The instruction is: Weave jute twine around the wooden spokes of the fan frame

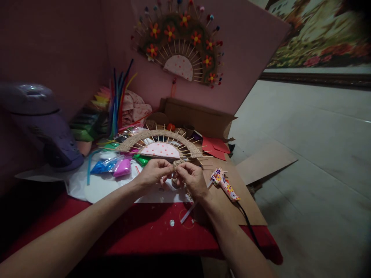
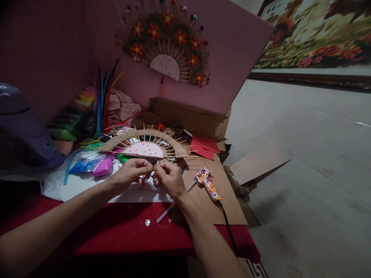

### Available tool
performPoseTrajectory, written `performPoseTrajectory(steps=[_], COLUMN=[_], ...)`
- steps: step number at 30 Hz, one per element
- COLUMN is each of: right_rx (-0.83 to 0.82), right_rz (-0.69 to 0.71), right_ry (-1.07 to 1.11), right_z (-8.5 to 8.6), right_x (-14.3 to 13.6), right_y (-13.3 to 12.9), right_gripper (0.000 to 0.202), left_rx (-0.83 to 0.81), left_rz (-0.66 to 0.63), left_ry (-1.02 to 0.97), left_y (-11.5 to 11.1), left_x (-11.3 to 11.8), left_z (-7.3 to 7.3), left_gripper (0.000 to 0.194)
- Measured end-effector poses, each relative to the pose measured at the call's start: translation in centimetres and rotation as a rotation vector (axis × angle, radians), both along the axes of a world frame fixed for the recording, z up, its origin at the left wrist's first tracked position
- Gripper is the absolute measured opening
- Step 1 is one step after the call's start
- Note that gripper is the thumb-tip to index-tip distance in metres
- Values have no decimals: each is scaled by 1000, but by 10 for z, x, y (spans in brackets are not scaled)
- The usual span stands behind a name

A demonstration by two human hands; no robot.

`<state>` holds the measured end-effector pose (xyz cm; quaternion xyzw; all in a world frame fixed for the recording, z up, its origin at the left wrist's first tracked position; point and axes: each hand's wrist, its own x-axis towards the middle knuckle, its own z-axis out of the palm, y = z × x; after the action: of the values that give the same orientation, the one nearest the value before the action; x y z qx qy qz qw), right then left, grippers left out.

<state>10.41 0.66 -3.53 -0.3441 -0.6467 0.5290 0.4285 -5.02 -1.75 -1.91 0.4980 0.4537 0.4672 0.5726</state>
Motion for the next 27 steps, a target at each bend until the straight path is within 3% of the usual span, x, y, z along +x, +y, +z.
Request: performPoseTrajectory(steps=[7,21,27], right_rx=[-59,-404,-307], right_rz=[-9,96,54], right_ry=[3,150,166], right_z=[3,11,9], right_x=[-1,1,2], right_y=[0,2,2], right_gripper=[27,19,20], left_rx=[16,75,49], left_rz=[16,48,47], left_ry=[15,-27,-68], left_y=[-2,-4,-1], left_x=[1,4,4], left_z=[1,6,-1], left_gripper=[24,20,17])
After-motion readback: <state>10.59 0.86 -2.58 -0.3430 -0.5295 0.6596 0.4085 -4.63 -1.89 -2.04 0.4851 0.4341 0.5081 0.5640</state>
